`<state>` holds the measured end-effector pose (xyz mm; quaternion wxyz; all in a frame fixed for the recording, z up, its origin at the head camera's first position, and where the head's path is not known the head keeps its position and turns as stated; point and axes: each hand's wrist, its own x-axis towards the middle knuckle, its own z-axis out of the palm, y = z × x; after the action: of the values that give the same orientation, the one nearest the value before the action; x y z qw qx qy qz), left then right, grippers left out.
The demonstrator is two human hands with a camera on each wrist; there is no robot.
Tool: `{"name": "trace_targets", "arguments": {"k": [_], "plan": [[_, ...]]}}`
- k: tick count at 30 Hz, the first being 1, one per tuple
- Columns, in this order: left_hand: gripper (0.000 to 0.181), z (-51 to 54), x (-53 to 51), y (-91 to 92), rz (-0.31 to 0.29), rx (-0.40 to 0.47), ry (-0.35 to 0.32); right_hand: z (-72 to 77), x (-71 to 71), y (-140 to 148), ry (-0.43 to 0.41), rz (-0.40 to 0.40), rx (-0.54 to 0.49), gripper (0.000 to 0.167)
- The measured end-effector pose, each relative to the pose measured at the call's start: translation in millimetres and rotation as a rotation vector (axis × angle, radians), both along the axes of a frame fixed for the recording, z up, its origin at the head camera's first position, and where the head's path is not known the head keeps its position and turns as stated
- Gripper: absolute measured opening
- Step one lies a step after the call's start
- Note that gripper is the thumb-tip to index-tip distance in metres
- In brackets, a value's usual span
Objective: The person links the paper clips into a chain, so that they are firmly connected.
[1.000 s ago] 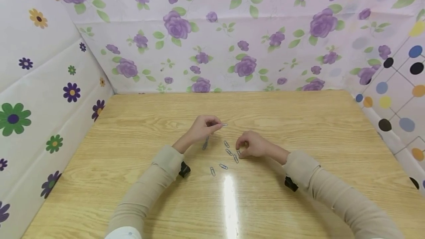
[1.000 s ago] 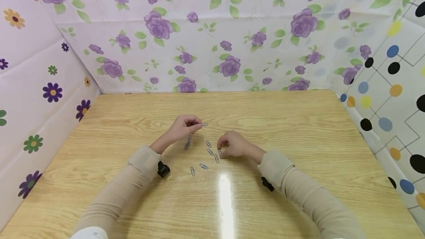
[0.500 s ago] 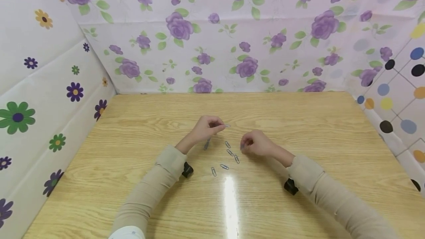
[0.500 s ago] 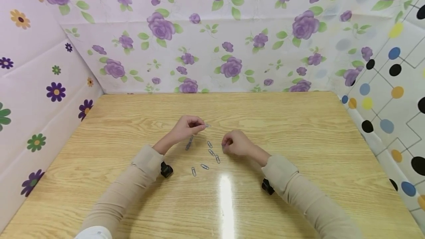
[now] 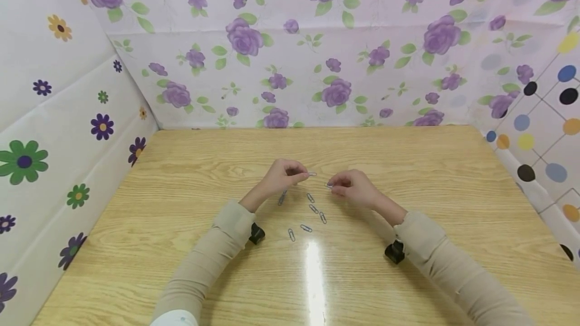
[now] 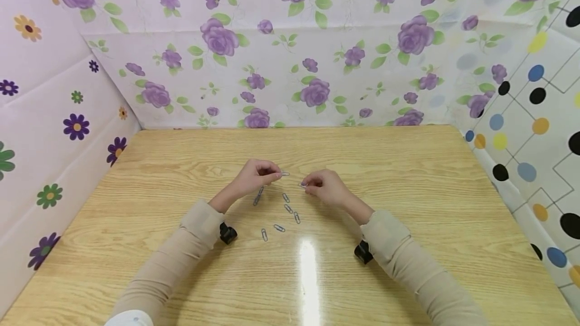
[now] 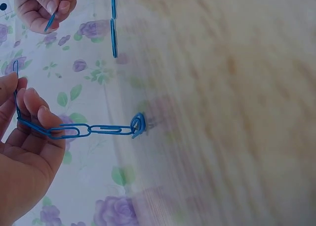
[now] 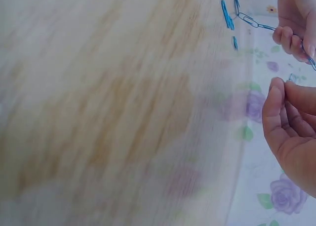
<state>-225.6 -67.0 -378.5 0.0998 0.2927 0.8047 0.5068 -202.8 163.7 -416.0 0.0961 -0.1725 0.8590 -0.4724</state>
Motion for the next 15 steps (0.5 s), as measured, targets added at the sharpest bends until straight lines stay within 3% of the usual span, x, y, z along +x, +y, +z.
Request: {"name": "trace_targets", "arguments": {"k": [6, 15], "plan": [[0.014, 1.7, 3.5, 1.6, -0.017, -0.010, -0.005, 4.1, 3.2, -0.8, -0.047, -0.046, -0.052, 0.006], [0.012, 4.4, 10.4, 4.5, -0.033, -0.046, 0.075, 7.4, 2.4, -2.9, -0.079, -0.073, -0.150, 0.014]]}}
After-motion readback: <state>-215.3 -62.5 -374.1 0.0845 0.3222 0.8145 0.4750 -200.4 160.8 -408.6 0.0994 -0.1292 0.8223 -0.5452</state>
